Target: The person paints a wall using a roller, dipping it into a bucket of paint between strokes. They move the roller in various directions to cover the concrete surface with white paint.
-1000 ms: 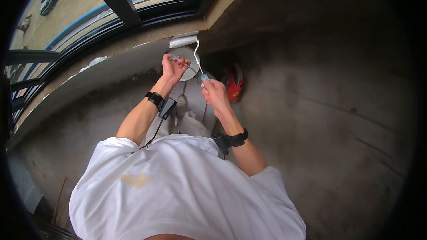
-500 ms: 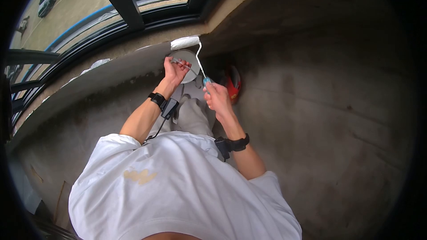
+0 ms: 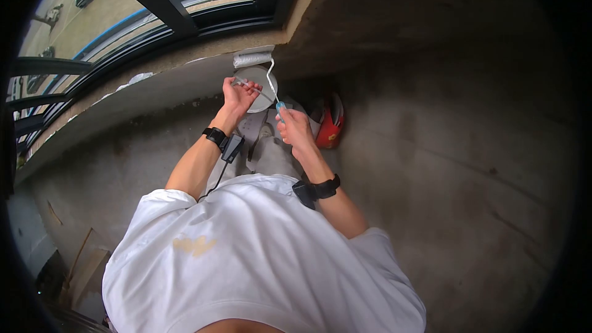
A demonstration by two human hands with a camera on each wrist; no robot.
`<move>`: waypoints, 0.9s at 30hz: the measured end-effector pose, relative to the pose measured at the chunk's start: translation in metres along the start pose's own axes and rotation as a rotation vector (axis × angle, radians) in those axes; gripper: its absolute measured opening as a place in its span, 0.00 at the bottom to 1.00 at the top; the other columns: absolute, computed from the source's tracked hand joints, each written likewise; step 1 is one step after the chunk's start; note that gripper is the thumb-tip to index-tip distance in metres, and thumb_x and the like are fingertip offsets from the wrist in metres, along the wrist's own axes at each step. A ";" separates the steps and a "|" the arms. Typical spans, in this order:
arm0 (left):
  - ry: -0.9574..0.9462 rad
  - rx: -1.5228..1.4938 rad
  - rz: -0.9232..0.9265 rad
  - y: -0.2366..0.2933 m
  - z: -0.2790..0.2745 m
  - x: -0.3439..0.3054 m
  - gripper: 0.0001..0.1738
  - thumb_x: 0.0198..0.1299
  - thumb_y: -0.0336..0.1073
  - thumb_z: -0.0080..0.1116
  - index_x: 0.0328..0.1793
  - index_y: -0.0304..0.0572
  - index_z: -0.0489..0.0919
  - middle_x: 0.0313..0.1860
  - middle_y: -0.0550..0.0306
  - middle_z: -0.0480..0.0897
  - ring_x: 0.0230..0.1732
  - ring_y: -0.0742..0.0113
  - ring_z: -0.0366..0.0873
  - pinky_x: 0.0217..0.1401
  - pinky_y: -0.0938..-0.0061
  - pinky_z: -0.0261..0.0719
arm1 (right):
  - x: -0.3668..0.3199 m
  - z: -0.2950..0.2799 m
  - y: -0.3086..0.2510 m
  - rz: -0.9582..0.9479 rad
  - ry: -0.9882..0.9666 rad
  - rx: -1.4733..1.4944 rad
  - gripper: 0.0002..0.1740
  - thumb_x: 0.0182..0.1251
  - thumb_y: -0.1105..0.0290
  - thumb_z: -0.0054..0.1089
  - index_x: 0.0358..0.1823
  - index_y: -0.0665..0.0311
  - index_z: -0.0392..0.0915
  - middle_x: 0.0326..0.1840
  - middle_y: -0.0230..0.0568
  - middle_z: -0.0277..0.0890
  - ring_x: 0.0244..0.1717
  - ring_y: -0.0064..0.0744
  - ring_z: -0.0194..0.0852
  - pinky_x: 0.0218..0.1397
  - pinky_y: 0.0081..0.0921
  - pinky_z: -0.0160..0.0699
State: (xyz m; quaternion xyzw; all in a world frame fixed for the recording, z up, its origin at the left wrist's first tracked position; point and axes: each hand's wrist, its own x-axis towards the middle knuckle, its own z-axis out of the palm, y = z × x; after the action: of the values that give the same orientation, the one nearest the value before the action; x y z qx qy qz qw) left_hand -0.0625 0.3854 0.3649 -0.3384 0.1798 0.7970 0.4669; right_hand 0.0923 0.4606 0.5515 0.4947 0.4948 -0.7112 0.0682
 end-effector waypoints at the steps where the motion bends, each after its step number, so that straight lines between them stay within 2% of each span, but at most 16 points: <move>1: -0.010 -0.002 0.001 -0.002 0.000 -0.003 0.21 0.59 0.53 0.44 0.35 0.39 0.65 0.29 0.50 0.70 0.37 0.53 0.70 0.53 0.55 0.77 | -0.003 0.000 -0.001 -0.003 0.005 -0.002 0.17 0.78 0.55 0.51 0.37 0.60 0.72 0.21 0.19 0.60 0.16 0.06 0.46 0.16 0.10 0.41; 6: -0.023 0.006 0.011 -0.005 0.001 -0.010 0.21 0.60 0.53 0.42 0.36 0.39 0.65 0.29 0.49 0.70 0.38 0.52 0.70 0.55 0.54 0.77 | -0.002 -0.002 0.007 -0.023 0.029 -0.018 0.16 0.78 0.55 0.50 0.37 0.60 0.72 0.20 0.19 0.60 0.16 0.07 0.47 0.16 0.11 0.43; 8: -0.040 -0.003 0.011 -0.005 0.004 -0.009 0.21 0.60 0.52 0.42 0.36 0.39 0.65 0.29 0.49 0.70 0.38 0.52 0.70 0.55 0.54 0.76 | 0.002 -0.003 0.011 -0.011 0.061 -0.009 0.17 0.77 0.55 0.53 0.35 0.61 0.73 0.19 0.23 0.64 0.14 0.09 0.52 0.14 0.14 0.45; 11: -0.027 0.013 0.003 -0.007 0.002 -0.010 0.21 0.61 0.52 0.42 0.36 0.39 0.65 0.29 0.49 0.70 0.38 0.51 0.71 0.55 0.54 0.77 | 0.005 -0.003 0.017 -0.026 0.053 0.000 0.17 0.77 0.56 0.53 0.35 0.61 0.73 0.19 0.23 0.64 0.14 0.10 0.54 0.14 0.14 0.47; 15: -0.050 0.038 0.020 -0.008 -0.002 -0.008 0.21 0.61 0.52 0.42 0.36 0.39 0.65 0.29 0.48 0.71 0.39 0.50 0.71 0.54 0.55 0.76 | 0.003 0.002 0.016 -0.051 0.067 -0.006 0.17 0.77 0.56 0.53 0.35 0.61 0.73 0.19 0.23 0.64 0.14 0.10 0.54 0.14 0.14 0.47; 17: -0.035 0.028 0.009 -0.010 -0.005 -0.004 0.21 0.61 0.52 0.42 0.36 0.39 0.65 0.29 0.48 0.71 0.39 0.50 0.71 0.53 0.56 0.76 | 0.002 0.002 0.017 -0.026 0.066 -0.037 0.17 0.78 0.54 0.50 0.37 0.60 0.71 0.20 0.20 0.61 0.16 0.08 0.49 0.17 0.12 0.45; 26: -0.025 0.030 0.015 -0.012 -0.005 -0.002 0.21 0.60 0.53 0.43 0.35 0.40 0.66 0.29 0.50 0.70 0.37 0.52 0.70 0.53 0.56 0.77 | 0.005 0.001 0.022 -0.033 0.060 -0.025 0.17 0.78 0.54 0.51 0.37 0.60 0.71 0.20 0.20 0.61 0.16 0.08 0.48 0.16 0.13 0.45; 27: -0.030 0.029 0.012 -0.011 -0.007 0.000 0.21 0.60 0.52 0.43 0.35 0.39 0.66 0.29 0.50 0.70 0.38 0.52 0.70 0.56 0.55 0.77 | 0.005 0.001 0.021 -0.032 0.062 -0.027 0.17 0.78 0.54 0.51 0.37 0.60 0.71 0.20 0.20 0.61 0.16 0.08 0.48 0.16 0.13 0.45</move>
State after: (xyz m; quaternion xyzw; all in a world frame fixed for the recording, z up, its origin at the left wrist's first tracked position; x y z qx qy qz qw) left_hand -0.0507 0.3871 0.3602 -0.3186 0.1864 0.8019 0.4697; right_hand 0.1019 0.4512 0.5341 0.5076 0.5141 -0.6898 0.0478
